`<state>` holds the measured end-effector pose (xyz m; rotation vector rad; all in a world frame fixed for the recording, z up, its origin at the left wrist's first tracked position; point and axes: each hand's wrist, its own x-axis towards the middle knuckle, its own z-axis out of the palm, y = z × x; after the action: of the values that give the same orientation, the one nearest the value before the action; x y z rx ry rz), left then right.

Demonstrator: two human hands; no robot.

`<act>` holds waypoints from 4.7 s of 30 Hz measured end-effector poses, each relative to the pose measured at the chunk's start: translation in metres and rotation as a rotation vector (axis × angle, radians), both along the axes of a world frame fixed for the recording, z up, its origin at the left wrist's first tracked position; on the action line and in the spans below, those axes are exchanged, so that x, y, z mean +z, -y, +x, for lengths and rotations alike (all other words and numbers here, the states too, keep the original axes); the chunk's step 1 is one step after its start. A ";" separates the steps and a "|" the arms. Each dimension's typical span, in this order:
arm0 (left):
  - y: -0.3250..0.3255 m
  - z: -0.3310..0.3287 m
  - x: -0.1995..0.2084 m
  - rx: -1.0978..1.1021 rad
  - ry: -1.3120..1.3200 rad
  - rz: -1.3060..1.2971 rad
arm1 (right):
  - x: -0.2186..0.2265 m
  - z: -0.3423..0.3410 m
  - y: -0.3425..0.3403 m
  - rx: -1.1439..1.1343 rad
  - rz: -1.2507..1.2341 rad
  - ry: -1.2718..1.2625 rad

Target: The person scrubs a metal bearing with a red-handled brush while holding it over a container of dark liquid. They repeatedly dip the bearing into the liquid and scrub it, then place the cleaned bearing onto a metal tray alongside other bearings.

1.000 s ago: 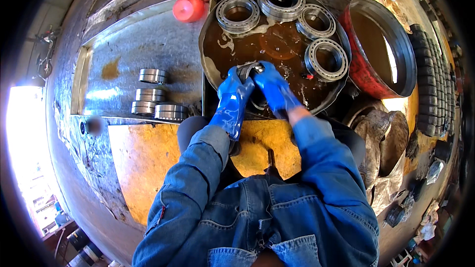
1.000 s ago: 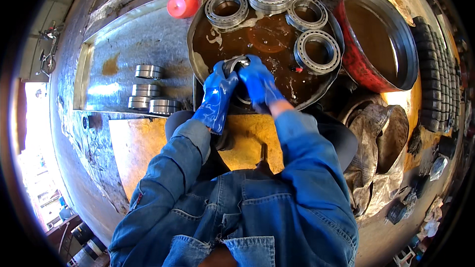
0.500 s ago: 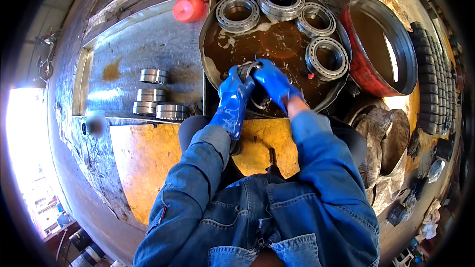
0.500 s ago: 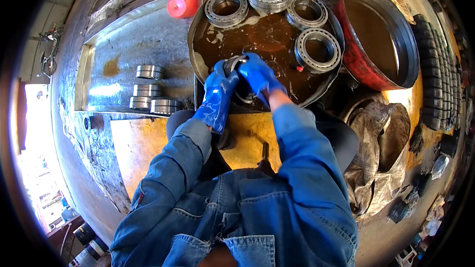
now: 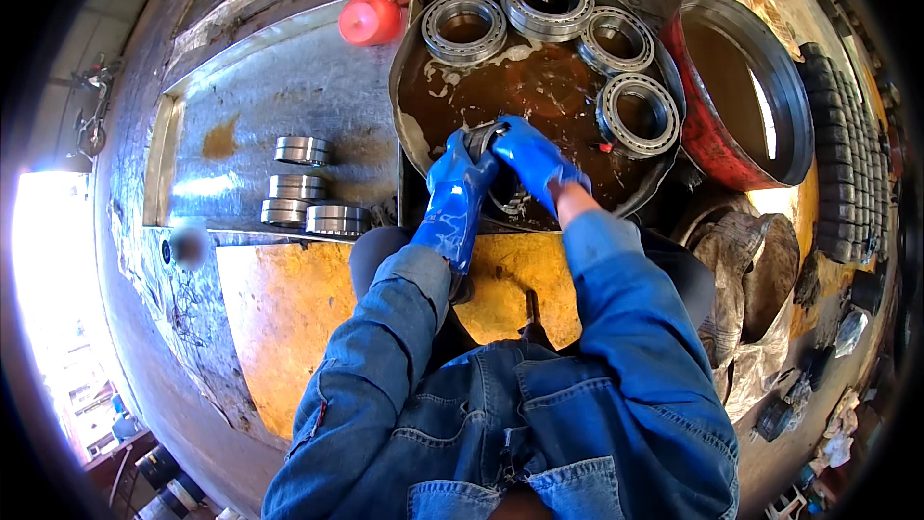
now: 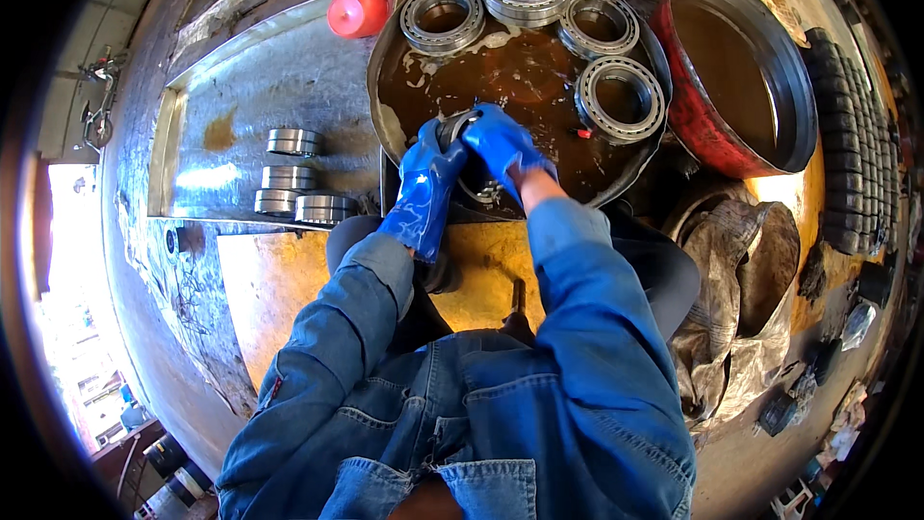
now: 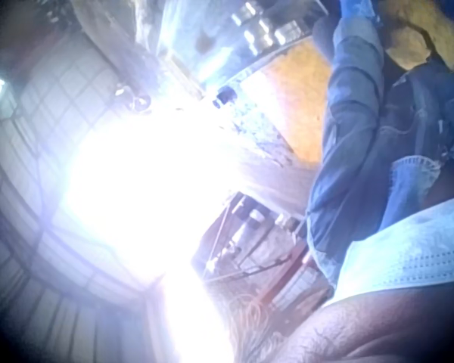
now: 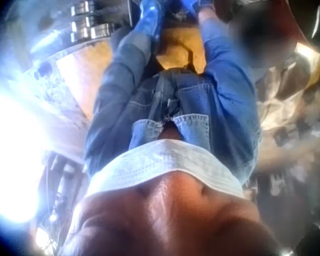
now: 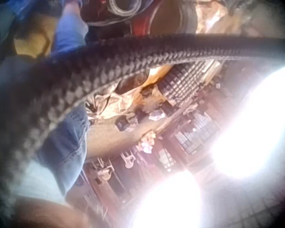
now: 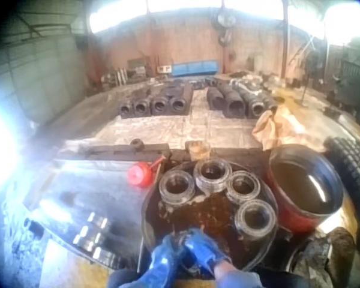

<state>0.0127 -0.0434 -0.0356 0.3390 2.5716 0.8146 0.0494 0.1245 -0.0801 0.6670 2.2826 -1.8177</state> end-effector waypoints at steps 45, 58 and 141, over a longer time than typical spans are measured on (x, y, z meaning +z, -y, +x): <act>-0.003 0.000 0.006 0.012 0.016 -0.019 | 0.006 -0.016 -0.005 0.085 0.064 0.033; -0.006 0.001 0.009 0.043 -0.016 -0.030 | 0.029 -0.005 -0.007 0.110 0.249 0.061; -0.005 0.003 -0.006 -0.024 -0.058 -0.010 | 0.008 -0.012 -0.003 0.024 0.125 0.160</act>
<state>0.0158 -0.0387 -0.0415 0.3950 2.6189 0.7947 0.0370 0.1275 -0.0721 0.7714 2.3013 -1.5599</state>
